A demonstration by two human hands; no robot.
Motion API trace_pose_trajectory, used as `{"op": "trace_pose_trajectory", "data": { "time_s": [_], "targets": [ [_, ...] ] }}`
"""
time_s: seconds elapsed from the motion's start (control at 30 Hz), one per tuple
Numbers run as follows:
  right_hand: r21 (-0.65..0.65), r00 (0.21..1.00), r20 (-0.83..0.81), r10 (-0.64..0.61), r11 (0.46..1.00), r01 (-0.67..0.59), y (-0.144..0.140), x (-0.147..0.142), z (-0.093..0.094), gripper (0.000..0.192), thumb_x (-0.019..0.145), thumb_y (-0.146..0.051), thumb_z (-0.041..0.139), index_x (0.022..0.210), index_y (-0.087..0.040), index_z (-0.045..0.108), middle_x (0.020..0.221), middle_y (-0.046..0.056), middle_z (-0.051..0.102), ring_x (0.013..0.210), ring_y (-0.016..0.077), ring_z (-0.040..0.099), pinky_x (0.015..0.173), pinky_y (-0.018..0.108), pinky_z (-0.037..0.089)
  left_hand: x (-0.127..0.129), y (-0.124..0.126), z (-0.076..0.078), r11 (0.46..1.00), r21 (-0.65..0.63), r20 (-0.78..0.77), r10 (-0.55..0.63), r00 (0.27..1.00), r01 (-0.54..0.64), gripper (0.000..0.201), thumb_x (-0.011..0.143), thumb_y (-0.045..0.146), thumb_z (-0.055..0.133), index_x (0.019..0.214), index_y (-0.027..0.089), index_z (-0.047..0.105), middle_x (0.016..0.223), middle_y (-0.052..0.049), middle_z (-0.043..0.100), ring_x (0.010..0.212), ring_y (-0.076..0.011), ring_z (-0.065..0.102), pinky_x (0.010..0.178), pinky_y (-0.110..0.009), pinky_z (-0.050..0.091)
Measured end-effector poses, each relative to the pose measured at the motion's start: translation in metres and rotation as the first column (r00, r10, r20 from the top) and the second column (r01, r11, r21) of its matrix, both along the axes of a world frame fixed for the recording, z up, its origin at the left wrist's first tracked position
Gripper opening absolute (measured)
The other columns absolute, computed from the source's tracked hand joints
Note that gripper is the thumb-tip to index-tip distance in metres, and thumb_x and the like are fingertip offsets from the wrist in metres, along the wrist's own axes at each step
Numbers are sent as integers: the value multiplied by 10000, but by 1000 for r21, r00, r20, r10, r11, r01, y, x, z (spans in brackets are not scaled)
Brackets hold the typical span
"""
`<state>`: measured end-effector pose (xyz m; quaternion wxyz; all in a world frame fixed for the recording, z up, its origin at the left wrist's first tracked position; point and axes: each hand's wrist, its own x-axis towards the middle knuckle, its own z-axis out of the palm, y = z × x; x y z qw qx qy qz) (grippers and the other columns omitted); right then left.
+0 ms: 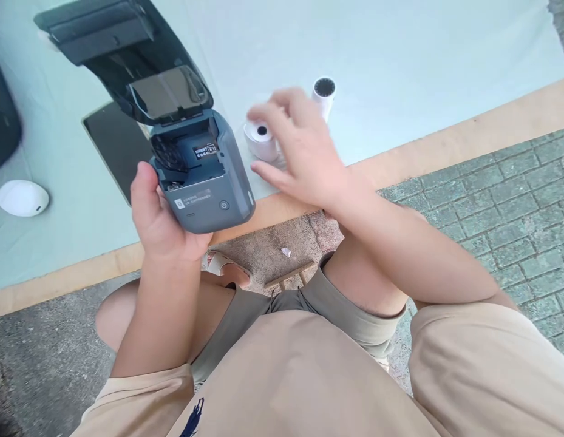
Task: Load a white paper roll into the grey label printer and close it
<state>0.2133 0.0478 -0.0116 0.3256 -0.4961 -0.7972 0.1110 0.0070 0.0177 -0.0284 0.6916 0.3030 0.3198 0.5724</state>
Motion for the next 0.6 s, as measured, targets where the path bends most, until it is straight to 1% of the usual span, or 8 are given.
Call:
{"op": "trace_pose_trajectory", "data": {
  "time_s": [0.07,0.13,0.23,0.33,0.37,0.43,0.5,0.6],
  "targets": [
    [-71,1000,9,24,997,-24,6,-10,-11,452,776,-246,685,1219,-253,593,1134,85,574,1121,221,545,1023,428,486,0,0,-1,1000,10,-7,4,1000,-4,409,952,524,429,993,260,740,1162,-24,737,1290,-268,599,1058,-411,566],
    [-93,999,-7,42,995,-43,11,-13,-17,461,810,-184,630,1260,-266,572,1135,67,599,1095,193,568,979,379,517,0,1,-2,1000,10,1,12,1000,-12,442,963,531,400,996,250,740,1137,-32,743,1228,-258,639,1040,-404,574],
    [-218,952,-306,19,972,-90,15,-10,-15,639,801,-210,636,1383,-304,390,1225,34,621,1080,175,612,850,309,560,0,0,-5,999,23,31,23,999,-24,479,967,555,381,1011,237,737,1117,-37,746,1135,-244,685,1032,-393,572],
    [-471,680,-708,-190,844,-255,14,-4,-9,616,776,-314,648,1320,-304,359,1199,15,651,1043,170,662,785,285,586,-1,0,-7,999,47,54,15,998,-18,514,975,560,362,1032,210,735,1117,-47,745,1104,-229,695,1049,-370,557],
    [-528,602,-755,-259,785,-325,13,-3,-6,543,777,-358,640,1262,-290,406,1197,20,655,1052,176,670,801,291,596,-1,0,-7,999,48,58,11,998,-14,524,979,557,354,1036,201,734,1112,-50,746,1103,-226,695,1042,-365,561],
    [-573,537,-778,-326,718,-395,10,-3,-1,451,779,-412,640,1178,-274,482,1240,30,638,1083,188,672,843,298,605,-1,0,-7,999,46,58,17,998,-19,529,986,548,346,1039,190,732,1102,-55,748,1101,-228,695,1014,-364,577],
    [-547,570,-766,-296,767,-337,5,-6,6,482,778,-384,672,1217,-285,500,1288,23,607,1052,182,682,851,301,608,-1,0,-7,999,33,43,37,998,-38,506,984,538,368,1039,185,726,1102,-61,746,1108,-237,695,999,-374,585],
    [-339,777,-620,-105,930,-145,-5,-13,19,500,821,-290,671,1296,-308,518,1402,0,530,985,154,679,877,322,599,0,-1,-7,999,-7,3,36,999,-36,444,958,539,453,1080,190,698,1127,-69,739,1151,-261,684,1019,-398,579]
  ]
}}
